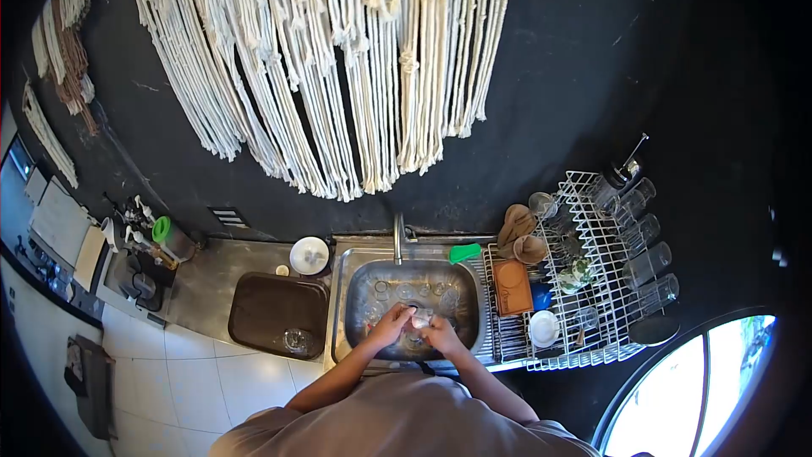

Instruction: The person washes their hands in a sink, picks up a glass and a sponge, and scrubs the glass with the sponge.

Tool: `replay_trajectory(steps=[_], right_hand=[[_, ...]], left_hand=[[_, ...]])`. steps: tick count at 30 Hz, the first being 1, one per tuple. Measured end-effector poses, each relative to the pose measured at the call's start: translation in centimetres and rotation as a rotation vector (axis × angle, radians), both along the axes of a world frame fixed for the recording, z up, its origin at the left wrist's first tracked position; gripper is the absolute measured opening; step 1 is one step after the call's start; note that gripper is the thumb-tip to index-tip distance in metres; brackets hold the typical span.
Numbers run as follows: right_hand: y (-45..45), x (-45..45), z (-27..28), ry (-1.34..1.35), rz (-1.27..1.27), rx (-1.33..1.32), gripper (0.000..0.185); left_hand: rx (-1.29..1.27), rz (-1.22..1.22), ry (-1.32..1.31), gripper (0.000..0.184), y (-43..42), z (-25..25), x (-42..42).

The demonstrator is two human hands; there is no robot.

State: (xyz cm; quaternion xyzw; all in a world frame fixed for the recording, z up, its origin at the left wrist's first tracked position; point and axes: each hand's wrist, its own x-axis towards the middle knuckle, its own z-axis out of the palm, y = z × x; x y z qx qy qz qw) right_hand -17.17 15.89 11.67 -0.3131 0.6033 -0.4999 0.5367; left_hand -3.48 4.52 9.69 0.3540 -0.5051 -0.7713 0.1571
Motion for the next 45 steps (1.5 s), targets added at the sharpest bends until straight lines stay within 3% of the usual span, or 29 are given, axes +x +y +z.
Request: replay_trajectory(steps=[2,4,5,6,7,10,11,12,14,15,19,20,21,22,24,25,27,28,30,31,32,36,37,38,39,40,42,44,45], right_hand=[[-0.9,0.2,0.0,-0.014,0.03,-0.193,0.018],[-1.3,-0.1,1.1,0.267,0.078,-0.102,0.022],[-1.4,-0.3,1.4,0.271,0.071,-0.103,0.022],[-1.5,-0.4,1.6,0.611,0.137,-0.247,0.026],[-1.7,-0.4,1.6,0.951,0.2,-0.387,0.03],[-1.5,0.5,1.0,0.957,0.198,-0.136,0.035],[-1.2,0.7,0.4,1.072,0.168,-0.203,0.036],[-1.2,0.3,-1.3,0.995,0.147,-0.168,0.034],[-1.2,0.1,-2.6,0.875,0.049,-0.177,0.03],[-1.4,-0.1,-2.9,0.72,0.083,0.024,0.028],[-1.5,-0.5,-3.8,0.631,0.178,0.027,0.025],[-1.8,-0.4,-2.2,0.64,0.225,0.061,0.025],[-2.0,0.5,-0.7,0.756,0.207,-0.181,0.025],[-2.6,-0.1,-3.8,0.967,0.352,-0.101,0.028],[-3.1,1.9,-1.0,1.084,0.387,-0.182,0.037],[-3.5,2.7,-1.1,1.074,0.42,-0.074,0.04],[-3.8,2.9,-1.9,1.118,0.514,0.008,0.048],[-3.6,2.7,-4.2,1.081,0.331,-0.159,0.044],[-4.2,3.4,-1.1,0.79,0.336,0.148,0.04],[-4.1,3.4,0.5,0.704,0.33,0.13,0.039],[-3.9,2.9,1.5,0.623,0.318,0.105,0.039],[-3.1,1.0,1.2,0.457,0.178,-0.155,0.037],[-3.0,1.3,2.2,0.75,0.127,-0.026,0.033],[-2.8,0.5,0.3,1.003,0.128,-0.168,0.034],[-2.7,0.3,-0.3,1.076,0.177,-0.193,0.035],[-2.9,-0.1,-0.7,1.153,0.224,-0.225,0.036],[-2.7,-0.2,-2.2,1.151,0.228,-0.24,0.036],[-3.1,0.1,-1.3,1.144,0.223,-0.263,0.036],[-3.2,0.6,0.3,0.962,0.217,-0.074,0.035]], left_hand=[[-0.185,-0.065,0.087,0.029,-0.7,-0.4,0.7],[-0.163,-0.051,0.106,0.037,-1.6,-0.4,1.5],[0.267,-0.117,0.185,0.04,-2.4,-0.3,2.3],[0.698,-0.184,0.253,0.044,-3.0,-0.4,2.8],[0.695,-0.197,0.252,0.044,-3.4,-0.7,2.8],[0.677,-0.259,0.203,0.047,-4.1,-2.1,2.4],[0.633,-0.197,0.225,0.04,-4.1,-3.6,2.0],[0.631,-0.202,0.244,0.04,-3.9,-3.2,1.6],[0.279,-0.182,0.228,0.035,-3.5,-1.7,1.6],[0.233,-0.215,0.265,0.032,-3.8,-1.9,1.6],[0.252,-0.154,0.126,0.044,-3.4,-1.1,2.5],[0.465,-0.231,0.162,0.047,-3.7,-1.4,3.3],[0.671,-0.312,0.199,0.05,-4.0,-1.7,3.4],[0.807,-0.206,0.06,0.057,-3.7,-2.7,3.3],[0.834,-0.162,0.091,0.052,-4.2,-6.0,4.1],[0.828,-0.159,0.095,0.052,-4.2,-6.5,4.6],[0.676,0.087,0.024,0.053,-4.2,-6.2,3.7],[0.669,0.086,0.04,0.053,-4.6,-5.4,3.3],[0.53,0.014,0.003,0.042,-4.0,-4.2,4.0],[0.481,-0.145,0.203,0.037,-4.6,-5.6,4.7],[0.486,-0.146,0.191,0.037,-4.4,-6.8,4.9],[0.275,-0.049,0.033,0.045,-4.2,-2.3,1.8],[0.453,-0.024,-0.005,0.047,-4.4,-2.4,1.5],[0.631,0.008,-0.038,0.05,-4.3,-2.6,1.3],[0.735,-0.127,0.147,0.053,-4.8,-4.1,1.7],[0.739,-0.119,0.156,0.053,-5.2,-5.1,1.4],[0.713,-0.276,0.181,0.052,-5.4,-6.4,1.2],[0.617,-0.226,0.171,0.05,-5.2,-5.8,1.2],[0.52,-0.179,0.157,0.048,-5.2,-5.4,1.5]])
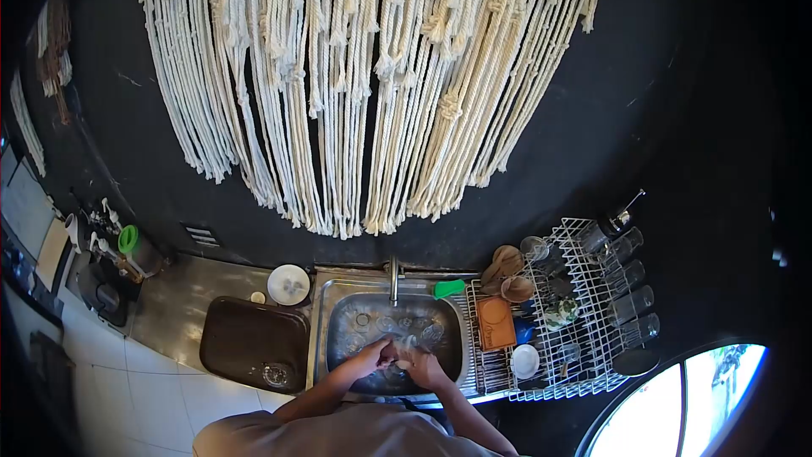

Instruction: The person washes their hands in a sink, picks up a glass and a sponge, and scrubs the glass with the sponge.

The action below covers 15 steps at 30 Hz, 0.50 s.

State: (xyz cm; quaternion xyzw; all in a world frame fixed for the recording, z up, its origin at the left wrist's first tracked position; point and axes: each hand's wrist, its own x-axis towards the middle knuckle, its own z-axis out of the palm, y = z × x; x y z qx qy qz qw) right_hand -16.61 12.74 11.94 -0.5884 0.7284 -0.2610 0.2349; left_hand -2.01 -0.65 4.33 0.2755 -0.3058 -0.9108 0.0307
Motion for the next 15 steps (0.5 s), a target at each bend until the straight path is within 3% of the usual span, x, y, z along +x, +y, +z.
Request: replay_trajectory(steps=[1,2,4,5,6,7,9,10,12,13,15], right_hand=[[0.0,0.4,1.0,-0.168,-0.089,0.177,0.034],[0.2,-0.1,-0.2,-0.258,-0.01,0.022,0.035],[0.0,-0.6,-0.2,-0.367,-0.007,0.062,0.035],[-0.4,-0.4,0.7,-0.471,-0.005,0.106,0.035],[-0.6,-0.3,1.8,-0.584,0.047,-0.018,0.034],[-0.8,-0.3,1.8,-0.584,0.043,-0.021,0.034],[-0.8,-0.2,1.7,-0.304,0.09,-0.028,0.035],[-1.2,-0.5,-1.0,-0.138,0.145,-0.059,0.04],[-1.1,0.2,-1.3,-0.026,0.146,-0.076,0.041],[-1.2,0.4,-1.4,0.087,0.147,-0.095,0.042],[-1.2,0.5,-2.6,0.124,0.16,-0.153,0.041]], left_hand=[[0.0,-0.001,-0.009,0.048,-0.1,0.3,0.3],[-0.131,-0.024,0.071,0.046,-0.2,0.7,0.5],[-0.268,-0.05,0.15,0.044,-0.2,2.4,0.7],[-0.145,0.043,0.048,0.043,0.4,4.0,1.1],[-0.021,0.133,-0.054,0.043,0.6,5.0,1.2],[-0.023,0.128,-0.053,0.043,0.2,4.8,1.2],[0.33,0.03,-0.182,0.044,-0.5,2.8,2.0],[0.331,0.03,-0.181,0.044,-0.9,0.8,2.3],[0.523,-0.049,0.172,0.043,-1.5,-3.4,2.6],[0.523,-0.046,0.175,0.043,-1.7,-2.6,2.4],[0.257,0.018,0.067,0.042,-1.5,-1.6,2.3]])
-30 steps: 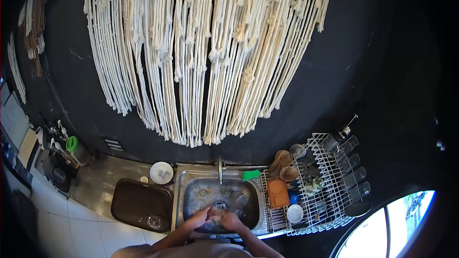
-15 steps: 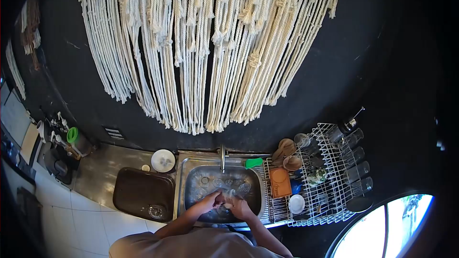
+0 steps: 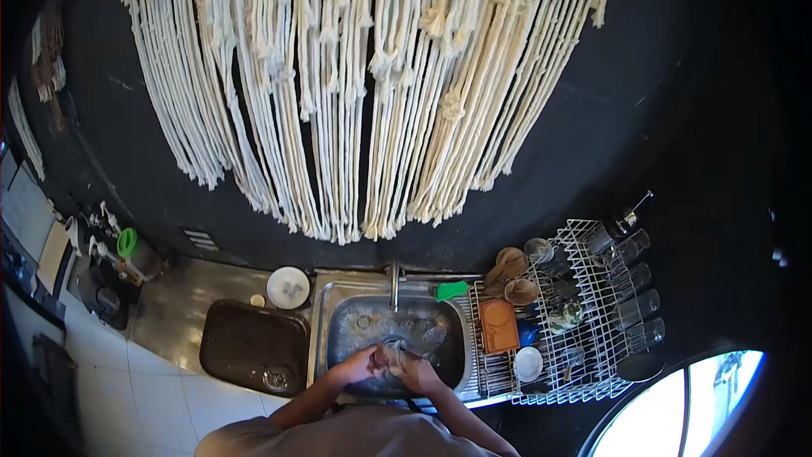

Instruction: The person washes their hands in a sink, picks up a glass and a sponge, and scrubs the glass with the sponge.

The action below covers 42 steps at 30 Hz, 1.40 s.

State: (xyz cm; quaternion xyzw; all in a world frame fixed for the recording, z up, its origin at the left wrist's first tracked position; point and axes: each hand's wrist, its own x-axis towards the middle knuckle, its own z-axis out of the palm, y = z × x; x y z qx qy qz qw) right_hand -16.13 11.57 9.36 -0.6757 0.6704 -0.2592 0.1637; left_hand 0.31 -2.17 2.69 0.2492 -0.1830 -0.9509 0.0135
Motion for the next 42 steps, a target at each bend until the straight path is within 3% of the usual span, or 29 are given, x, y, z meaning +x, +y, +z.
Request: replay_trajectory(steps=[2,3,4,6,8,10,12,14,15,16,17,19,21,23,24,26,28,30,32,33,36,37,39,40,42], right_hand=[[0.0,0.8,-1.0,-0.049,-0.158,0.457,0.041],[-0.5,1.4,2.3,-0.103,-0.233,0.494,0.039],[-0.5,1.0,1.1,-0.106,-0.235,0.494,0.039],[-0.1,-0.7,-2.7,-0.563,-0.1,0.209,0.037],[-0.1,-2.2,-4.1,-0.42,-0.116,0.332,0.033],[-0.2,-1.1,1.6,-0.377,-0.076,0.09,0.036],[0.3,-0.5,0.5,-0.253,-0.105,0.152,0.037],[-0.2,-1.2,1.4,-0.109,-0.13,0.206,0.037],[-0.1,-1.0,2.3,-0.232,-0.095,0.233,0.038],[0.1,-0.6,2.8,-0.358,-0.061,0.257,0.038],[0.0,-1.0,0.9,-0.409,-0.108,0.351,0.038],[0.6,-1.2,-1.0,-0.452,-0.096,0.306,0.038],[0.3,-0.7,2.7,-0.504,-0.065,0.207,0.037],[0.1,-0.7,1.4,-0.486,-0.073,0.202,0.037],[0.1,-0.8,0.7,-0.46,-0.09,0.198,0.038],[0.5,0.0,1.8,-0.317,-0.08,0.158,0.037],[0.0,0.2,3.2,-0.1,-0.009,0.167,0.038],[-0.2,-0.2,-0.9,-0.073,-0.027,0.109,0.036],[-0.3,0.4,-0.6,-0.658,0.01,0.097,0.032],[0.1,0.1,-0.4,-0.502,-0.061,0.199,0.03],[0.1,-0.6,-3.2,-0.506,-0.091,0.285,0.029],[0.2,0.1,2.0,-0.425,-0.122,0.335,0.031],[0.4,0.1,1.9,-0.456,-0.121,0.242,0.03],[0.2,0.0,2.0,-0.479,-0.121,0.139,0.03],[0.0,0.0,2.0,-0.39,-0.098,0.086,0.03]], left_hand=[[-0.142,-0.021,-0.04,0.029,-0.3,-0.1,-0.2],[-0.263,0.008,-0.07,0.031,0.1,1.8,-0.2],[-0.39,0.035,-0.098,0.033,0.4,4.0,-0.5],[-0.389,0.058,-0.112,0.033,0.5,4.6,-1.0],[-0.381,0.081,-0.135,0.033,0.4,3.7,-0.7],[0.072,-0.191,0.355,0.032,-0.2,2.1,0.2],[0.127,-0.159,0.253,0.034,0.8,3.6,0.1],[-0.09,0.047,-0.083,0.036,1.9,5.9,-0.4],[-0.081,0.044,-0.09,0.036,2.3,5.6,-0.1],[-0.287,0.047,-0.038,0.035,2.4,4.9,0.1],[-0.497,0.05,0.021,0.034,2.4,5.0,0.2],[-0.588,0.061,-0.03,0.034,2.9,6.3,0.5],[-0.692,0.083,-0.078,0.034,2.8,7.1,0.0],[-0.364,0.108,-0.148,0.035,2.8,6.7,0.1],[-0.367,0.107,-0.153,0.035,2.0,5.5,0.4],[-0.002,-0.074,0.175,0.038,0.8,1.3,1.0],[-0.015,-0.077,0.159,0.04,0.7,1.7,0.5],[-0.164,0.105,-0.16,0.037,1.7,3.4,0.5],[-0.234,0.087,-0.018,0.032,1.7,3.5,0.6],[-0.331,0.09,-0.058,0.031,1.8,3.5,0.7],[-0.422,0.118,-0.139,0.031,2.1,5.1,0.4],[-0.436,0.102,-0.099,0.031,2.0,5.2,0.5],[-0.487,0.107,-0.093,0.036,2.2,6.6,0.3],[-0.488,0.112,-0.099,0.036,2.0,6.0,0.2],[-0.153,0.084,-0.046,0.043,1.5,4.6,0.3]])
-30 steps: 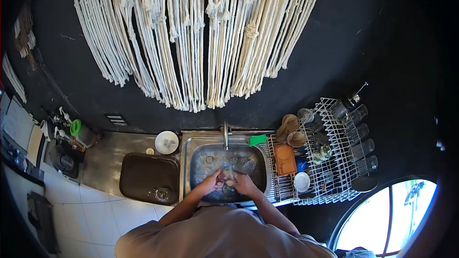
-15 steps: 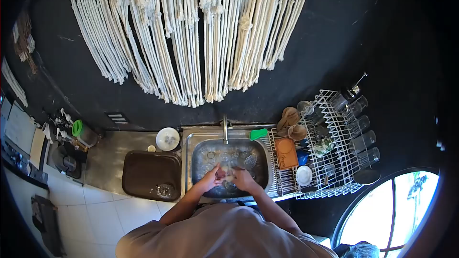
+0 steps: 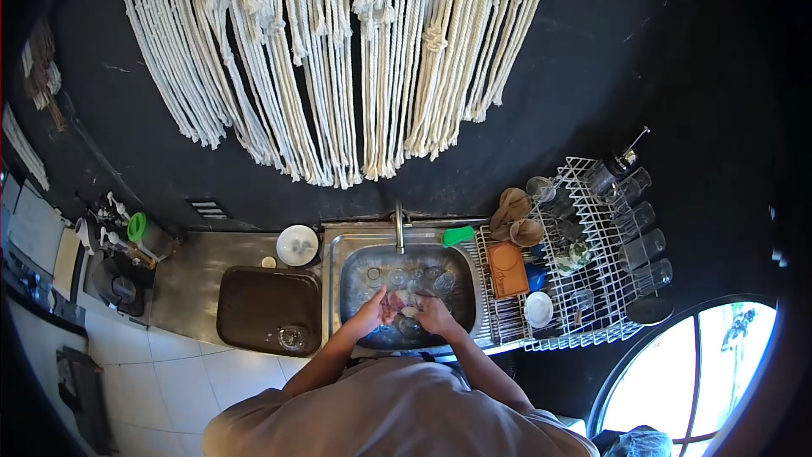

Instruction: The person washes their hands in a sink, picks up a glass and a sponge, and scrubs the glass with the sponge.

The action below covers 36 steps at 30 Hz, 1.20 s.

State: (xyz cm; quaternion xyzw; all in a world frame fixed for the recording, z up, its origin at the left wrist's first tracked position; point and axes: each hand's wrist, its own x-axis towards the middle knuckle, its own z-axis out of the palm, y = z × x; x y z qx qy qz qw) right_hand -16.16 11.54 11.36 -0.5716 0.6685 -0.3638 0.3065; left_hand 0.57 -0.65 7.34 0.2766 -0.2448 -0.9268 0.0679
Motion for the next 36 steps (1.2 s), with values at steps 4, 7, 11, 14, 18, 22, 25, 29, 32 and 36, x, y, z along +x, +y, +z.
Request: replay_trajectory(steps=[4,7,11,14,18,22,25,29,32,36], right_hand=[[0.2,0.2,-0.5,0.25,0.061,-0.119,0.034],[0.1,1.5,2.2,0.224,-0.103,-0.153,0.033],[0.1,2.1,0.3,0.504,-0.1,-0.21,0.036],[0.5,1.5,-2.7,0.453,-0.103,-0.091,0.036],[1.1,1.5,-5.6,0.168,-0.224,0.126,0.036],[0.7,1.4,-0.8,-0.024,-0.217,0.115,0.037],[-0.1,1.2,0.4,0.209,-0.117,-0.098,0.036],[-0.1,0.9,2.6,0.383,-0.071,-0.198,0.033],[0.4,0.9,3.2,0.431,-0.018,-0.05,0.032],[0.5,0.8,-0.6,0.414,0.019,-0.05,0.027]], left_hand=[[-0.078,-0.085,-0.028,0.052,-0.7,-0.2,0.1],[-0.016,-0.041,0.006,0.052,-1.1,-0.4,-0.1],[0.007,-0.07,0.021,0.048,-1.9,-0.6,-0.3],[-0.132,-0.011,-0.14,0.04,-1.5,0.2,-0.5],[-0.531,-0.05,-0.061,0.036,-1.7,0.4,-0.3],[-0.476,-0.156,-0.148,0.041,-2.0,-3.3,-0.3],[-0.063,-0.205,-0.044,0.053,-2.1,-2.8,-0.5],[0.149,-0.114,-0.005,0.058,-1.4,-2.6,-1.1],[0.196,-0.184,0.012,0.057,-1.8,-2.5,-0.6],[0.126,-0.135,-0.016,0.052,-1.8,-2.5,-0.7]])
